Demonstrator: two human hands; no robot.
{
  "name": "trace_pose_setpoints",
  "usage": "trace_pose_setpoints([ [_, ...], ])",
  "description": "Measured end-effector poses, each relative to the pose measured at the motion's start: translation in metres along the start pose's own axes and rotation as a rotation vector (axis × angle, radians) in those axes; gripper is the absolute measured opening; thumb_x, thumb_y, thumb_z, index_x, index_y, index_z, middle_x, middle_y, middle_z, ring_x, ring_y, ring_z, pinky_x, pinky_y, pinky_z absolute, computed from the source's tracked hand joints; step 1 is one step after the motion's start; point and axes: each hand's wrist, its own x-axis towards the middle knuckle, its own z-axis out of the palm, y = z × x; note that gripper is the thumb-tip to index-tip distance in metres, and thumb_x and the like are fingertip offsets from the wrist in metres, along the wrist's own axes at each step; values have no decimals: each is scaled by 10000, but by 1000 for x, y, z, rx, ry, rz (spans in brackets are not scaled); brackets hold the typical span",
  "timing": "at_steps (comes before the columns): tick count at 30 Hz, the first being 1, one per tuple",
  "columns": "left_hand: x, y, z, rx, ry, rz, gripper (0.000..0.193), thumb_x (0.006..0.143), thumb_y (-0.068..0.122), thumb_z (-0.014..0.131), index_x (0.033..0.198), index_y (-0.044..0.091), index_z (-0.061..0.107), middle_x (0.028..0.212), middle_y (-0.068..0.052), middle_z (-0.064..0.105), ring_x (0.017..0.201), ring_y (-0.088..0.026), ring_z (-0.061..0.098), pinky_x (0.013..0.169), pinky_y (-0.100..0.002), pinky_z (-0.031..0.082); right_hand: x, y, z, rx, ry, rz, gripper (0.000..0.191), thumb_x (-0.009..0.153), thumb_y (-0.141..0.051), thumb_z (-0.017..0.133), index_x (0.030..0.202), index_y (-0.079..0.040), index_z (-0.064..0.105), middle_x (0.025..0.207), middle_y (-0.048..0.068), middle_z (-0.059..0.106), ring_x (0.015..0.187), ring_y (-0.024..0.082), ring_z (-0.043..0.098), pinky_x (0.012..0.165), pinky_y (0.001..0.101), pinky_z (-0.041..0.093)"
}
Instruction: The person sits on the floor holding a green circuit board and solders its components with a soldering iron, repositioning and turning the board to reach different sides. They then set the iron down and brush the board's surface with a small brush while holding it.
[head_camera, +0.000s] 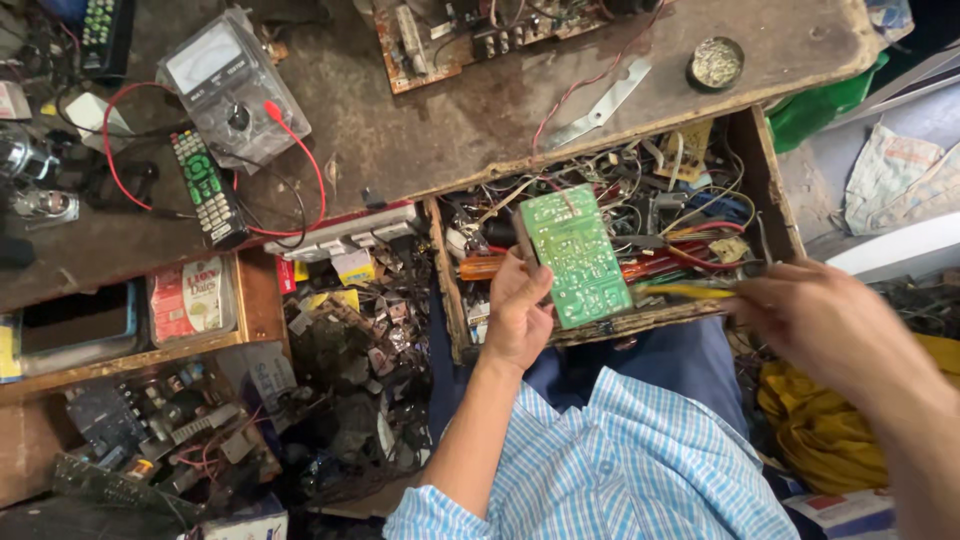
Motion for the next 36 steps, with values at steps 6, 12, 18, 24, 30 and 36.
trace_pose_setpoints([
  [6, 2, -3, 18, -6, -53, -5, 532, 963, 100, 740, 1418, 6, 482, 1335, -109, 634, 1236, -216, 627, 1090, -383, 497, -49, 11, 4, 582, 240, 508, 319, 1039, -126, 675, 1340, -24, 708, 904, 145, 765, 730, 193, 707, 637, 288, 541],
  [12, 16, -32, 35, -121, 45, -29, 423, 1112, 351, 543, 1440, 88, 497, 1326, -76, 631, 1202, -220, 627, 1021, -415, 522, -60, -33, 45, 981, 456, 273, 396, 991, -39, 656, 1387, -52, 669, 937, 25, 691, 761, 75, 576, 633, 214, 470],
  [18, 27, -42, 32, -95, 116, -44, 483, 1087, 434, 491, 1453, 119, 486, 1332, -61, 627, 1196, -215, 630, 1001, -427, 532, -33, -71, 47, 807, 577, 93, 409, 932, -27, 700, 1339, -56, 679, 810, 47, 618, 630, 91, 537, 574, 250, 441],
  [24, 24, -42, 13, -120, 135, -106, 389, 1094, 439, 478, 1367, 163, 509, 1278, -57, 644, 1153, -224, 651, 959, -457, 553, -22, -79, 47, 694, 683, 99, 377, 947, -32, 740, 1317, -105, 720, 746, 41, 563, 590, 117, 494, 554, 298, 416],
  [30, 23, -49, 7, -116, 43, -41, 295, 1157, 385, 465, 1347, 165, 513, 1252, -40, 654, 1102, -214, 664, 893, -422, 555, -20, -92, 61, 624, 683, -63, 422, 893, -52, 770, 1303, -137, 716, 774, 42, 602, 611, 113, 549, 535, 306, 465],
  [36, 20, -43, 16, -105, 43, -43, 339, 1149, 363, 441, 1407, 151, 492, 1317, -35, 634, 1179, -199, 648, 984, -420, 550, -11, -74, 68, 570, 686, 73, 395, 947, -40, 760, 1332, -123, 720, 761, 57, 591, 612, 136, 550, 534, 325, 462],
])
